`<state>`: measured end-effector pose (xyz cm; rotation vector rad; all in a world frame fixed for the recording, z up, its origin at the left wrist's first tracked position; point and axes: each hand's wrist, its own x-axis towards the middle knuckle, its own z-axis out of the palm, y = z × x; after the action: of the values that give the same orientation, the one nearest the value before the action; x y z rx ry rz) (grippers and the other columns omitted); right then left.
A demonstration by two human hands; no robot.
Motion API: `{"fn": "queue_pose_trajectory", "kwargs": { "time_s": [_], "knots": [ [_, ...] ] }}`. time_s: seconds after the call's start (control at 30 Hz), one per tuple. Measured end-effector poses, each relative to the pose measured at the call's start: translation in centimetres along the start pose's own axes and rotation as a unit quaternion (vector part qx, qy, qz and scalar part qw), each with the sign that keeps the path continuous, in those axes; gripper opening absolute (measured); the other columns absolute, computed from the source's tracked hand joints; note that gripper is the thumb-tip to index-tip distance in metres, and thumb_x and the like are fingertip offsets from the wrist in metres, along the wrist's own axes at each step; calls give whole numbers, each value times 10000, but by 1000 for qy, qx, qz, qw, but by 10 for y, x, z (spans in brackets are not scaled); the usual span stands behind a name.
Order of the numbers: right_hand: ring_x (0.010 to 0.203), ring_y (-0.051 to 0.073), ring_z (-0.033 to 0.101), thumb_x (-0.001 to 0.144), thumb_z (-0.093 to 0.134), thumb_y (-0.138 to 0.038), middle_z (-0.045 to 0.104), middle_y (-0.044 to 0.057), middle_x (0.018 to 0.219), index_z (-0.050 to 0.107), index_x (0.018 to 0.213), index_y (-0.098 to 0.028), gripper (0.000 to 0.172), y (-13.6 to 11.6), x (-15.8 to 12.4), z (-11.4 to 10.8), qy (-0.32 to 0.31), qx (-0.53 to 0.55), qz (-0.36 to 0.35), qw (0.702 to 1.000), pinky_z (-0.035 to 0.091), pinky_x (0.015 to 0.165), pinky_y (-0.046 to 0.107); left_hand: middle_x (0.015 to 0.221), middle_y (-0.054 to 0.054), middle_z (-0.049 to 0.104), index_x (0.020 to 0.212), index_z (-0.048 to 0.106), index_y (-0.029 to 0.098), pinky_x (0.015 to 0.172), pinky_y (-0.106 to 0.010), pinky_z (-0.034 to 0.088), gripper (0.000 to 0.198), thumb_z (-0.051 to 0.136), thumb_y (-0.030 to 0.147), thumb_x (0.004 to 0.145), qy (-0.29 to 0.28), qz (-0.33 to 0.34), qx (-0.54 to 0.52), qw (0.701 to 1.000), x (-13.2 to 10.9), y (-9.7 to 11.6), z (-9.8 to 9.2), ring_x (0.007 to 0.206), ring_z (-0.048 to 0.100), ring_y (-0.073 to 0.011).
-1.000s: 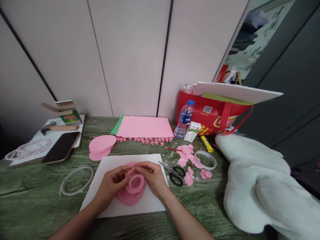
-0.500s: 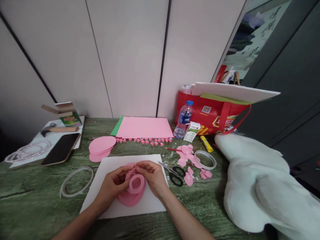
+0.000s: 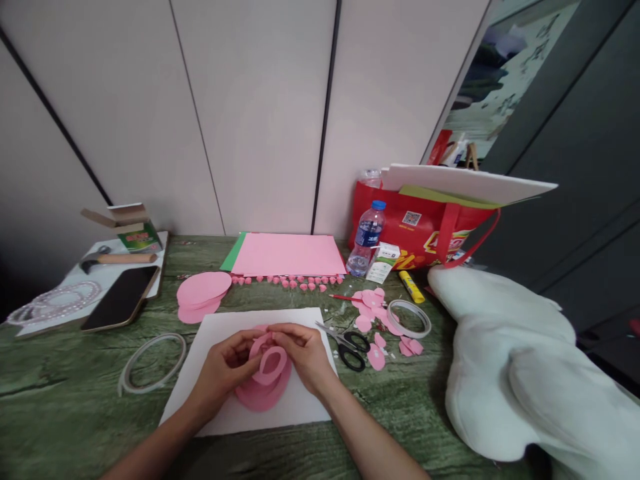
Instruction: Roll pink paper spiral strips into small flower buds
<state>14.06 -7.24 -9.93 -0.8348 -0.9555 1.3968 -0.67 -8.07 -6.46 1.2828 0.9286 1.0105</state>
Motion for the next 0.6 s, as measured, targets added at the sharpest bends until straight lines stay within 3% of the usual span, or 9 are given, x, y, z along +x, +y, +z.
{"fn": "queue_pose_trajectory", "kwargs": {
  "time_s": [0.13,0.43,0.6],
  "knots": [
    [731,162,623,640,697,-258,702,35,815,701,806,-200,176,2,0,0,-9,10,6,1000,481,701,277,796,-61,695,905,613,134,667,-254,480,321,691,247,615,14,2,-3,1000,0,2,0,744,625,-180],
    [534,93,560,592,737,-213,657,-24,612,679,704,-197,127,4,2,-4,16,9,-16,1000,429,532,201,666,-11,650,917,608,127,561,-205,445,323,678,266,633,1,-4,23,1000,1,-3,-1,614,590,-129],
    [550,110,572,577,742,-225,669,-8,624,687,694,-197,132,6,2,-6,31,6,-11,999,439,537,216,615,5,626,922,604,120,528,-200,427,337,679,273,631,5,-2,26,1000,1,-6,-1,568,571,-117]
  ]
}}
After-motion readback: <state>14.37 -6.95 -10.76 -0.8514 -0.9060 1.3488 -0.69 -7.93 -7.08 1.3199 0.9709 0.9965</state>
